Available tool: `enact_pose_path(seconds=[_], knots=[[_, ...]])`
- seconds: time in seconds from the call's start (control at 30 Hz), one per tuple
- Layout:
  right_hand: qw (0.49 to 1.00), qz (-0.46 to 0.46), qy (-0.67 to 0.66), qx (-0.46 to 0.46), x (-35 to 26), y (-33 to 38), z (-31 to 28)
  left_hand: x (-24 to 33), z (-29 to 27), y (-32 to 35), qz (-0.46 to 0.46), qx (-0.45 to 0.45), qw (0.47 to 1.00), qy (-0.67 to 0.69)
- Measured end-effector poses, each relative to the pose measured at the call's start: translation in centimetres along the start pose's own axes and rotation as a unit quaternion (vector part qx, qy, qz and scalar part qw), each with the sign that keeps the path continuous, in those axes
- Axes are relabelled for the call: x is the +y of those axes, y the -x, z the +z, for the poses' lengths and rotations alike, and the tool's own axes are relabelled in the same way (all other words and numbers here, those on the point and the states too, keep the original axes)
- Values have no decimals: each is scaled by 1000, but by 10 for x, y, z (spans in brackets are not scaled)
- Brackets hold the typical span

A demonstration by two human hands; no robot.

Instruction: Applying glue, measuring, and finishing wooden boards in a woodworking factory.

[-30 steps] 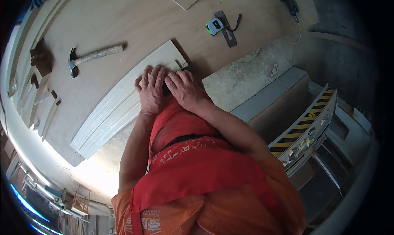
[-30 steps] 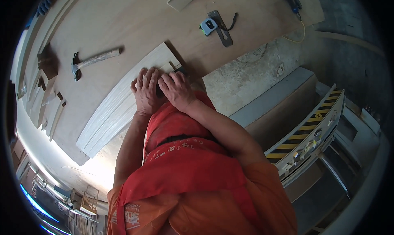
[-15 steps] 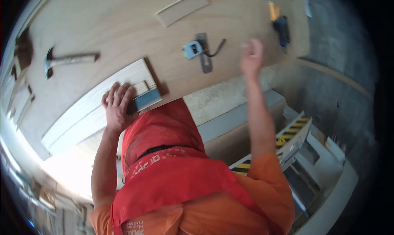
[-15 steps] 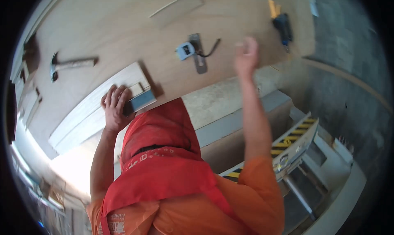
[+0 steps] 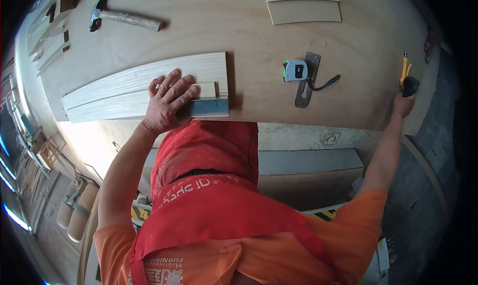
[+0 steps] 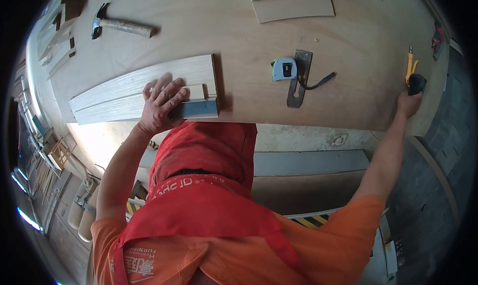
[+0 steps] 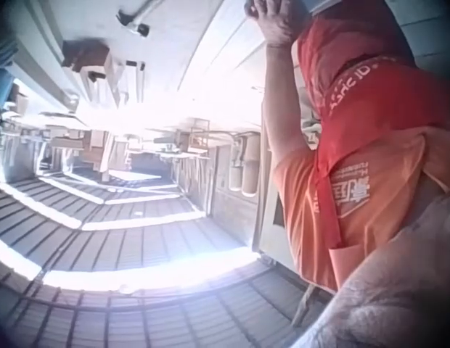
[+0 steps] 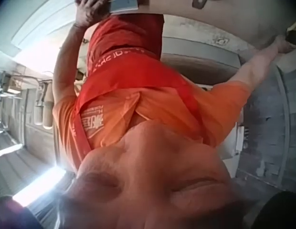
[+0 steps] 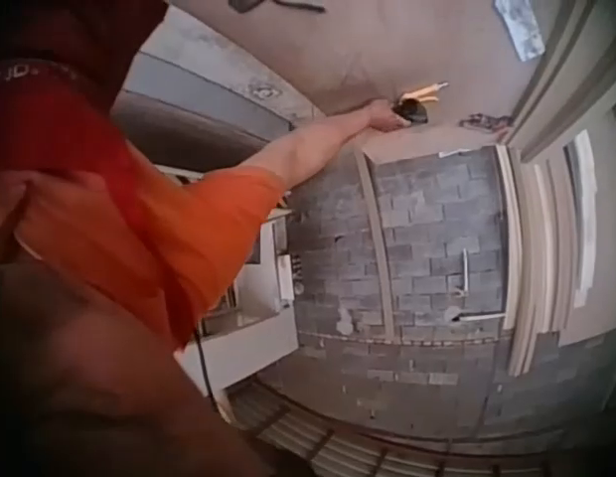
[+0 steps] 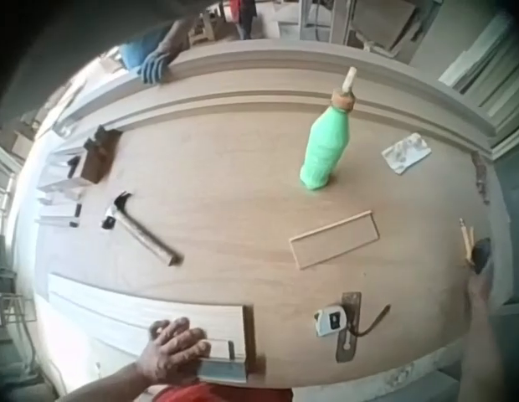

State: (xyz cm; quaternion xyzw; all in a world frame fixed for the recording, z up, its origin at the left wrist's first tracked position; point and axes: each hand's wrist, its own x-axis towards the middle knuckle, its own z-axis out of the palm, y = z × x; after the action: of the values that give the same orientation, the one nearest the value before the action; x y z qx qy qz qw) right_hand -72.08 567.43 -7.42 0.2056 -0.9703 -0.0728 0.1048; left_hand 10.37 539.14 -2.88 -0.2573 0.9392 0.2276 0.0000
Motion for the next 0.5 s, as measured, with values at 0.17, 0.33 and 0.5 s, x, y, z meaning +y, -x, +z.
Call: enact_pose_path(seconds=[0.17, 0.33, 0.5], knots=[[994, 28, 21, -107, -9, -23, 4, -2, -4, 1, -2, 5, 1000, 3], [985, 50, -118, -116, 21, 38, -31, 1, 2, 1, 7, 14, 999, 28], [763, 236, -528, -288, -88, 206, -192, -4, -8, 12, -1, 39, 999, 29]])
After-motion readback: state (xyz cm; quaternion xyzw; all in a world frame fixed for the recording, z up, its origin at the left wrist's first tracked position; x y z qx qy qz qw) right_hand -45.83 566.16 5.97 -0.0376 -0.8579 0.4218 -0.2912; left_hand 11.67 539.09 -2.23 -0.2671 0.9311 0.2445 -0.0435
